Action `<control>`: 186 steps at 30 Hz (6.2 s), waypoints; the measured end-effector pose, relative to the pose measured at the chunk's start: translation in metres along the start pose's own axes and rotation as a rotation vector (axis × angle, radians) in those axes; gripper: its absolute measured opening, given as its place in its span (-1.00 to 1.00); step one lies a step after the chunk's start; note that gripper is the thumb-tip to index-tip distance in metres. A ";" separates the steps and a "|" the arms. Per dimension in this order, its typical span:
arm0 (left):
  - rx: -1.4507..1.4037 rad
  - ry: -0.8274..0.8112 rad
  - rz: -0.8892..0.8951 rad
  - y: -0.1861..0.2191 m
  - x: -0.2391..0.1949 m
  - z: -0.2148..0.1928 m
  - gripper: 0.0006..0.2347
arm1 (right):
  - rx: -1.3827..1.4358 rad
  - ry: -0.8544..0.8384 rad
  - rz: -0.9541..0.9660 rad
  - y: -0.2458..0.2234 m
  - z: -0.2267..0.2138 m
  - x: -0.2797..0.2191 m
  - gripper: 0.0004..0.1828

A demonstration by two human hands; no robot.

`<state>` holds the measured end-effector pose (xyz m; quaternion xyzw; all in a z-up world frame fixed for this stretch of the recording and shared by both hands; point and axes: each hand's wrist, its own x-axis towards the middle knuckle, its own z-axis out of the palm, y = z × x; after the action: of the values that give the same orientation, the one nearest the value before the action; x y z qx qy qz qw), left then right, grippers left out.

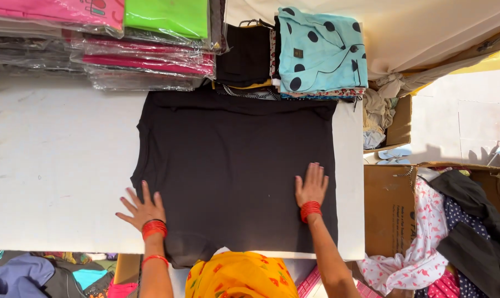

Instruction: The person unfolds a black t-shirt on a white table, smooths it out, and then folds it into a neat rectangle. The person then places the folded shirt on top of a stack of other folded clothes.

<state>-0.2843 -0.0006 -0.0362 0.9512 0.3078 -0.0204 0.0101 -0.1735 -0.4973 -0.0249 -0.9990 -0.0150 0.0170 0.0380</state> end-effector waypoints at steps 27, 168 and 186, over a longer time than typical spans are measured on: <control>-0.454 0.106 -0.131 -0.007 0.036 -0.036 -0.63 | -0.020 0.060 0.022 -0.015 0.019 -0.119 -0.32; -0.326 0.132 -0.315 0.027 0.012 -0.005 -0.50 | 0.018 0.188 0.729 0.066 0.016 -0.116 -0.13; -0.386 -0.167 0.768 0.112 -0.113 0.000 -0.44 | 0.195 -0.077 -0.424 -0.142 -0.013 -0.124 -0.26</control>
<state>-0.3101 -0.1571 -0.0303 0.9723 -0.0718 -0.0341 0.2197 -0.3012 -0.3606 0.0026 -0.9638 -0.2241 0.0479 0.1366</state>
